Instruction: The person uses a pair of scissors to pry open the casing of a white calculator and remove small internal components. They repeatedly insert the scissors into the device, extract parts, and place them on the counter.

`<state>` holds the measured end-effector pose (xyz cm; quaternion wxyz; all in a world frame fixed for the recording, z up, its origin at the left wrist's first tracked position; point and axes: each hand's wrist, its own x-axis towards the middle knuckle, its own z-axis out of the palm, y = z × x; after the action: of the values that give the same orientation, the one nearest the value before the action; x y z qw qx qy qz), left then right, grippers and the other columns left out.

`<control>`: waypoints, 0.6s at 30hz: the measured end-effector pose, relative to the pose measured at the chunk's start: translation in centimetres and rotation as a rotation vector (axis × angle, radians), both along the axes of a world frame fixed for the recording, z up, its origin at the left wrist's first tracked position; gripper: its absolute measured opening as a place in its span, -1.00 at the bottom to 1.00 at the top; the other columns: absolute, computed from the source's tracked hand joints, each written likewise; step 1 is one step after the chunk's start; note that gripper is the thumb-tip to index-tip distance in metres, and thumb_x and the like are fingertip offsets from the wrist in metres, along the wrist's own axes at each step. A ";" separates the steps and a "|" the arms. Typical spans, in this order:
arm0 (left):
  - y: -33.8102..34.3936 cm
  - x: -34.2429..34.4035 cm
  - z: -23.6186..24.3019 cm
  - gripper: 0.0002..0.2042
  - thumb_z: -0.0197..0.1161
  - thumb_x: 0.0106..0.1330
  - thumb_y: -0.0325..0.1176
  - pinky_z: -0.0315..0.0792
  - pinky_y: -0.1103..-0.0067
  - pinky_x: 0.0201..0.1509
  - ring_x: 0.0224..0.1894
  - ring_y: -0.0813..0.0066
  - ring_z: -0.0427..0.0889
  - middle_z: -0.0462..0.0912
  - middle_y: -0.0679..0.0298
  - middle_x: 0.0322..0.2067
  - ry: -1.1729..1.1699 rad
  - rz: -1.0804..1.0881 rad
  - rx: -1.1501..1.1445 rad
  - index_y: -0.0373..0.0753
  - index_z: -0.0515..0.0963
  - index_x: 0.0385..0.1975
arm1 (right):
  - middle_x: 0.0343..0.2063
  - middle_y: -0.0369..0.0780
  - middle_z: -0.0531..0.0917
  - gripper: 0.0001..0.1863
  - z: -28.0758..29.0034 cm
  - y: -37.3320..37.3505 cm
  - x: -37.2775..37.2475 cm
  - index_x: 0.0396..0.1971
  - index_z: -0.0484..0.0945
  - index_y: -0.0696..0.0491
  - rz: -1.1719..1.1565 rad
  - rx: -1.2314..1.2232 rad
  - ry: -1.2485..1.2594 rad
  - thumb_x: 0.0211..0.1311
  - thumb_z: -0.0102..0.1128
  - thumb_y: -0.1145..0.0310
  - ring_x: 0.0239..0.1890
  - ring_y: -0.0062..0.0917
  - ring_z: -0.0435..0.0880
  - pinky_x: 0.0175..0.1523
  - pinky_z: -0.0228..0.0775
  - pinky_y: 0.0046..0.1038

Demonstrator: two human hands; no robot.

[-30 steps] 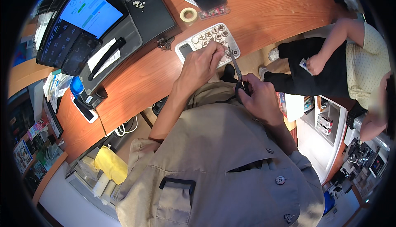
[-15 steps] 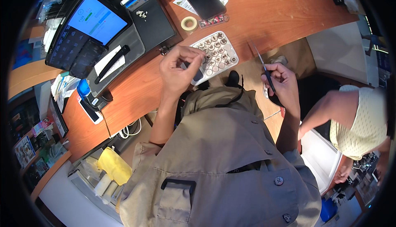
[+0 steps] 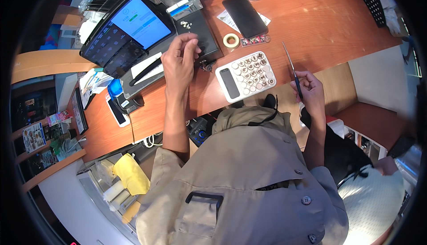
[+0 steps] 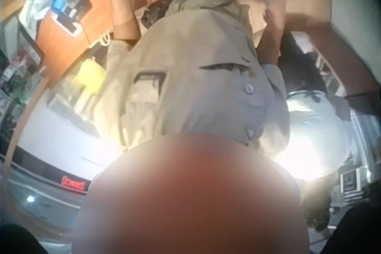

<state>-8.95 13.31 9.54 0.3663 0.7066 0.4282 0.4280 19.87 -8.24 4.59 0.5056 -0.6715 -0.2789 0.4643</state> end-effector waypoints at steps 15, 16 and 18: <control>4.1 0.0 0.8 -0.88 0.38 0.36 -0.45 0.49 0.33 -0.28 -0.42 0.10 0.65 0.66 0.03 -0.37 0.475 0.145 0.406 -0.38 0.67 -0.38 | -0.57 -0.34 0.60 -0.68 -1.5 -0.8 0.7 0.01 0.59 0.24 0.028 0.033 0.016 0.31 0.43 0.51 -0.61 -0.82 0.48 -0.54 0.26 -0.67; 4.1 0.0 0.6 -0.92 0.38 0.33 -0.48 0.50 0.34 -0.26 -0.39 0.10 0.67 0.66 0.03 -0.34 0.485 0.138 0.395 -0.37 0.70 -0.34 | -0.57 -0.34 0.60 -0.67 -1.5 -0.9 0.9 0.02 0.58 0.24 0.047 0.032 0.003 0.31 0.43 0.51 -0.62 -0.82 0.48 -0.54 0.27 -0.67; 4.0 -0.1 0.4 -0.90 0.36 0.34 -0.52 0.52 0.34 -0.24 -0.39 0.08 0.68 0.68 0.03 -0.38 0.492 0.144 0.394 -0.34 0.74 -0.21 | -0.56 -0.33 0.61 -0.67 -1.4 -1.3 1.3 0.02 0.58 0.25 0.086 0.019 0.005 0.31 0.43 0.51 -0.62 -0.81 0.48 -0.54 0.28 -0.67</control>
<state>-9.01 17.28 9.92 0.0765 0.8142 0.4616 0.3437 21.18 -9.53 3.23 0.4924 -0.6526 -0.3108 0.4848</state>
